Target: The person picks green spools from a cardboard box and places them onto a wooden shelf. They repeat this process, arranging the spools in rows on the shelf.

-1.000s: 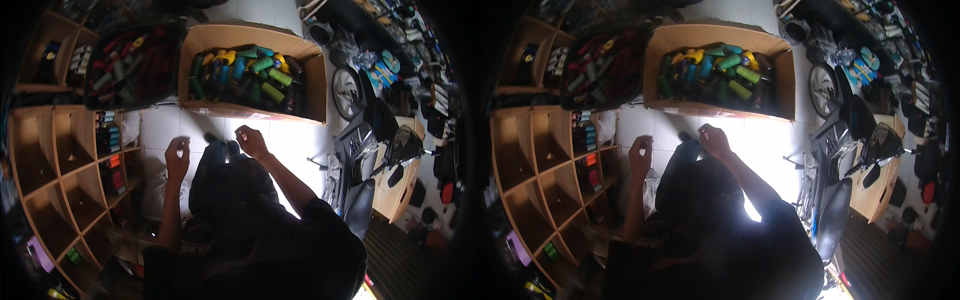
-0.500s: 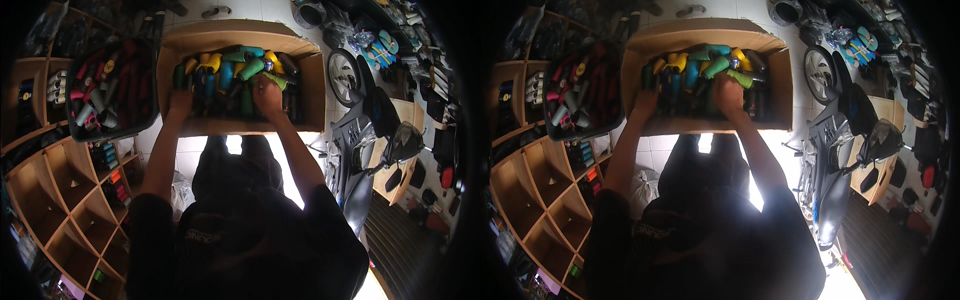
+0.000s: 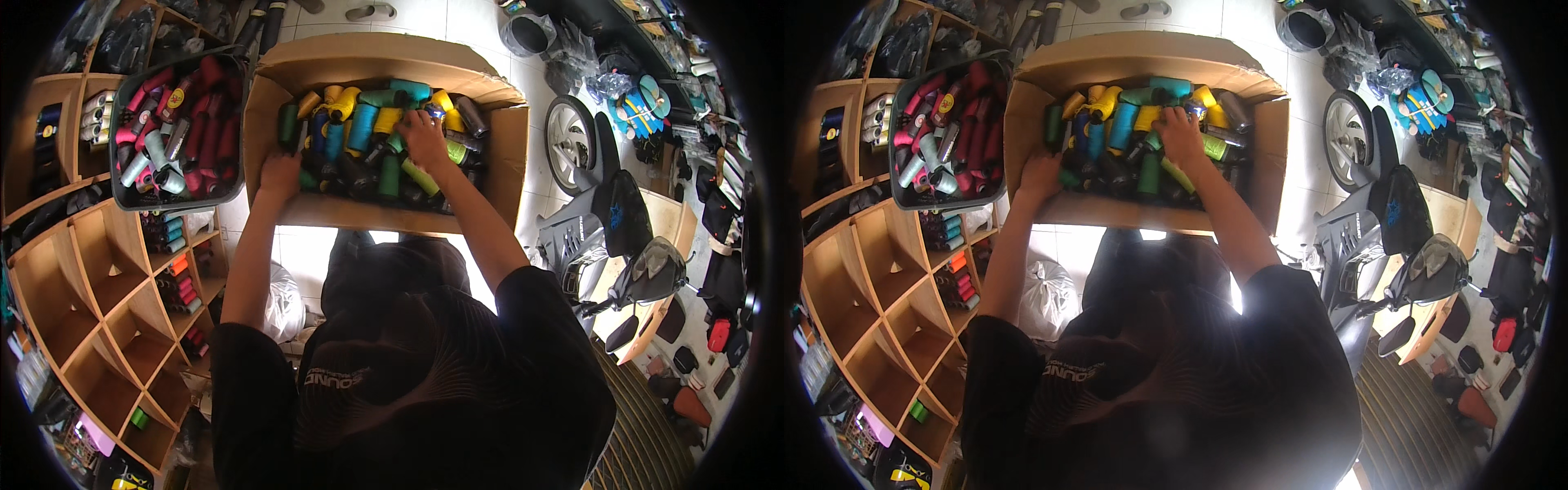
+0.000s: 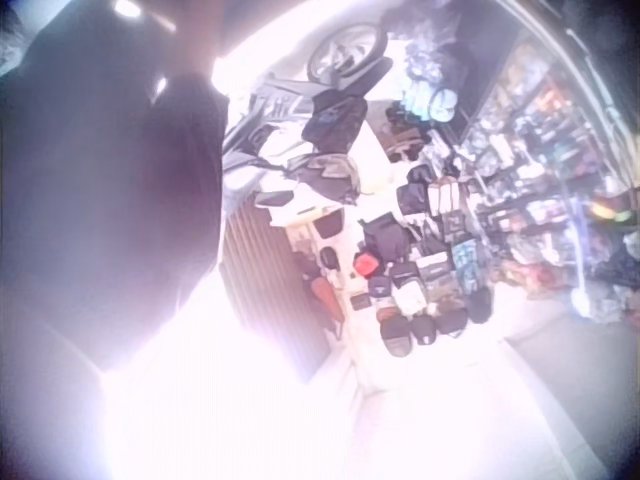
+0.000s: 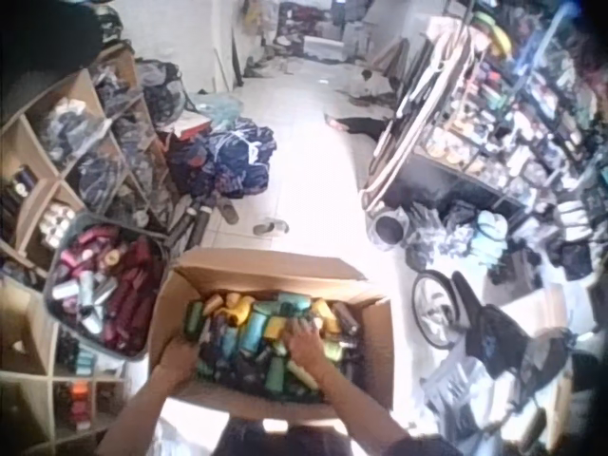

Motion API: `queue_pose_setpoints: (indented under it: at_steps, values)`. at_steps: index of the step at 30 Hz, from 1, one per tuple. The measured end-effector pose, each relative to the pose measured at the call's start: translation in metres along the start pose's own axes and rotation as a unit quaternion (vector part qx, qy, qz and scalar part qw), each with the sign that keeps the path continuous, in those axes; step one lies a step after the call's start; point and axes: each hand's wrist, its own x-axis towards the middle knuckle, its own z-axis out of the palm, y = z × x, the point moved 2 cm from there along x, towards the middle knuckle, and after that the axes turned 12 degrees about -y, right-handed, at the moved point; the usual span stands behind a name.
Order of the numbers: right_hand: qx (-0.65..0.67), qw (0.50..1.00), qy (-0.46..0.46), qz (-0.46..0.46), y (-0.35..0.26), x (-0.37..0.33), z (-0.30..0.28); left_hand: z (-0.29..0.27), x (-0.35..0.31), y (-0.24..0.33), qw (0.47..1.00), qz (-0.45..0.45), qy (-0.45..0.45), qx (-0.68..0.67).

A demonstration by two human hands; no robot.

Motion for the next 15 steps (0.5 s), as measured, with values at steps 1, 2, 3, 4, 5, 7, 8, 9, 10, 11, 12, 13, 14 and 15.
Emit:
queue_pose_setpoints:
  at_steps: [1,2,3,4,5,7,8,9,10,11,12,13,14,15]
  values:
    - [0.043,0.999,0.005,0.01,0.002,-0.006,-0.002,-0.023,-0.014,0.003,0.995,-0.019,-0.023,-0.094]
    - [0.088,0.996,0.009,0.016,0.0,-0.013,-0.005,-0.032,-0.029,0.005,0.98,-0.041,-0.047,-0.188]
    - [0.133,0.991,0.013,0.024,0.0,-0.02,-0.007,-0.031,-0.039,0.005,0.967,-0.033,0.0,-0.254]
    - [0.186,0.98,0.044,0.055,0.002,-0.024,-0.007,-0.032,-0.052,0.001,0.947,-0.027,0.049,-0.317]
    - [0.237,0.965,0.076,0.087,0.009,-0.029,0.0,-0.036,-0.061,0.0,0.921,-0.016,0.097,-0.378]
    - [0.253,0.931,0.211,0.156,0.025,-0.037,0.018,-0.044,-0.072,0.003,0.863,-0.018,0.091,-0.496]
    - [0.355,0.893,0.193,0.199,0.021,-0.045,0.002,-0.045,-0.078,0.004,0.828,-0.025,0.088,-0.553]
    - [0.452,0.842,0.171,0.24,0.018,-0.061,-0.013,-0.043,-0.083,0.007,0.797,-0.01,0.102,-0.596]
    - [0.542,0.778,0.149,0.281,0.018,-0.072,-0.027,-0.044,-0.084,0.011,0.764,0.01,0.116,-0.635]
    - [0.563,0.764,0.175,0.262,0.028,-0.072,-0.009,-0.044,-0.085,0.014,0.729,0.03,0.128,-0.672]
    - [0.593,0.753,0.122,0.257,0.027,-0.069,-0.002,-0.044,-0.086,0.017,0.71,0.04,0.135,-0.69]
    - [0.621,0.739,0.067,0.253,0.026,-0.067,0.003,-0.044,-0.086,0.021,0.692,0.05,0.14,-0.707]
    - [0.646,0.721,0.014,0.251,0.026,-0.067,0.013,-0.044,-0.084,0.024,0.673,0.064,0.143,-0.723]
    - [0.627,0.737,-0.002,0.252,0.023,-0.06,0.04,-0.045,-0.081,0.027,0.663,0.075,0.144,-0.73]
